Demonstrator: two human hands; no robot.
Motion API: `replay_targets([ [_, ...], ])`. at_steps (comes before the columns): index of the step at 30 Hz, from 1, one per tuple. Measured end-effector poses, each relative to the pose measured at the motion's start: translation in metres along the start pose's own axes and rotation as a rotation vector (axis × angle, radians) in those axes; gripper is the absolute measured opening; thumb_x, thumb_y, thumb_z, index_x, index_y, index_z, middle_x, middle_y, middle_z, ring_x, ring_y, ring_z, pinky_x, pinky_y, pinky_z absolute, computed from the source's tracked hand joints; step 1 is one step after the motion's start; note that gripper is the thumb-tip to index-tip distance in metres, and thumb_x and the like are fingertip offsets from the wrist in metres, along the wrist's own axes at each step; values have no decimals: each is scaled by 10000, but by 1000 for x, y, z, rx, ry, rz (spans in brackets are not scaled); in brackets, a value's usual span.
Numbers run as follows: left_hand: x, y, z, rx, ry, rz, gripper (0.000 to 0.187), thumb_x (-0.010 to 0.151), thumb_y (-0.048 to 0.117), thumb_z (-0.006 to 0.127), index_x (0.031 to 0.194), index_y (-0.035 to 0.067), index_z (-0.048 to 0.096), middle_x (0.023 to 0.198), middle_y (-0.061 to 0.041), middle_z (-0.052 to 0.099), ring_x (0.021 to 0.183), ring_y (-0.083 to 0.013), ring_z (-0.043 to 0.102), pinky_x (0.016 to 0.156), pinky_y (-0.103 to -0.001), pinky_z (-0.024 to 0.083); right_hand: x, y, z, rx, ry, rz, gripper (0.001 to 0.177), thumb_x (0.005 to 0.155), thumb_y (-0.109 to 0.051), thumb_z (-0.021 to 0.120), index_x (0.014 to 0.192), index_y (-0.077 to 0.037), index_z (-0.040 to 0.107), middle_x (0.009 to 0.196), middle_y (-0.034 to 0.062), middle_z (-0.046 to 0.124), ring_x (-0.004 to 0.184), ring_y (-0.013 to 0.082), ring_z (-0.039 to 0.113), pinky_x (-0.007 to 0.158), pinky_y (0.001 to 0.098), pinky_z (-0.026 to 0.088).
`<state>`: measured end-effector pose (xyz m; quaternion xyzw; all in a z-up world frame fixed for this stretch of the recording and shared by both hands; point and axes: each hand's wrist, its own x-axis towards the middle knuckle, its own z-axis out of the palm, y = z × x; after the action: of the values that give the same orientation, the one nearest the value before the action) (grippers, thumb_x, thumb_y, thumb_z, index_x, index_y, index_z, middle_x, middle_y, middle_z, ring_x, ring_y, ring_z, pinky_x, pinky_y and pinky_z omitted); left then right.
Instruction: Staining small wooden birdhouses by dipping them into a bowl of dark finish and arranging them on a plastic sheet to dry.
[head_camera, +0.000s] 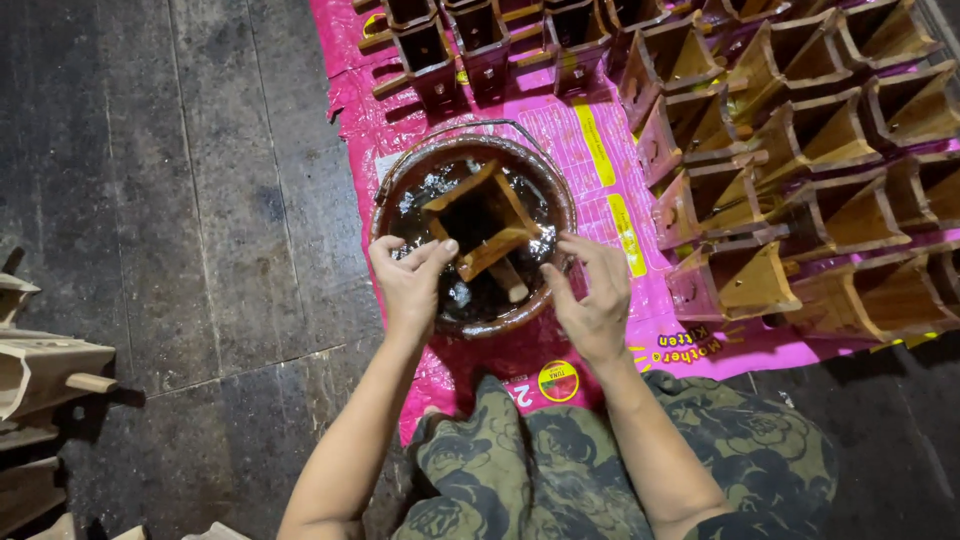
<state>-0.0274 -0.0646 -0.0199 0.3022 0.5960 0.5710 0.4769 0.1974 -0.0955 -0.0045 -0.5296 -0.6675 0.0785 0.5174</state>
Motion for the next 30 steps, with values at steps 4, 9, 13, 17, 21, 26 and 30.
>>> replay_targets([
  [4, -3, -2, 5, 67, -29, -4, 820, 781, 227, 948, 1280, 92, 313, 1055, -243, 719, 758, -148, 620, 696, -281, 544, -4, 20, 0, -41, 24, 18, 286, 907, -122, 816, 1166, -74, 704, 1165, 92, 728, 1032, 279, 651, 905, 388, 520],
  [9, 2, -17, 7, 143, -61, 81, 751, 798, 209, 929, 1229, 101, 324, 1021, -217, 754, 584, -36, 531, 524, -159, 443, -9, 31, 6, -67, 43, 25, 258, 917, -104, 804, 1154, -90, 703, 1152, 80, 736, 1013, 285, 647, 897, 397, 515],
  [13, 7, -27, 5, 225, -59, 120, 726, 804, 218, 915, 1217, 91, 332, 1052, -207, 759, 584, -35, 524, 516, -150, 412, -7, 22, 5, -65, 16, 40, 248, 935, -139, 790, 1165, -108, 702, 1150, 65, 737, 1010, 277, 644, 913, 402, 504],
  [17, 2, -12, 2, 158, -87, 170, 678, 814, 143, 889, 1170, 93, 315, 1052, -206, 759, 542, -29, 497, 465, -143, 393, -1, 21, 8, 11, -38, 148, 230, 967, -150, 759, 1185, -106, 701, 1090, 70, 736, 951, 242, 642, 815, 346, 512],
  [21, -7, 14, -4, 73, -88, 214, 669, 817, 114, 879, 1151, 104, 298, 1050, -198, 758, 543, -3, 487, 456, -128, 387, 28, -13, 5, 264, -93, 317, 288, 975, -146, 743, 1225, -54, 634, 1100, 123, 743, 935, 210, 662, 743, 286, 497],
  [26, -22, 47, -12, -13, -106, 298, 671, 822, 78, 870, 1135, 144, 280, 1079, -187, 755, 547, 8, 470, 464, -115, 336, 53, -33, 12, 399, -133, 298, 414, 983, -239, 748, 1301, -45, 569, 1123, 162, 731, 933, 210, 647, 734, 275, 466],
  [30, -31, 71, -16, -53, -136, 370, 667, 837, 59, 856, 1109, 180, 260, 1108, -167, 756, 562, 27, 450, 496, -97, 288, 72, -45, 12, 361, -135, 225, 472, 979, -300, 774, 1329, -69, 559, 1130, 176, 731, 946, 257, 686, 773, 354, 525],
])
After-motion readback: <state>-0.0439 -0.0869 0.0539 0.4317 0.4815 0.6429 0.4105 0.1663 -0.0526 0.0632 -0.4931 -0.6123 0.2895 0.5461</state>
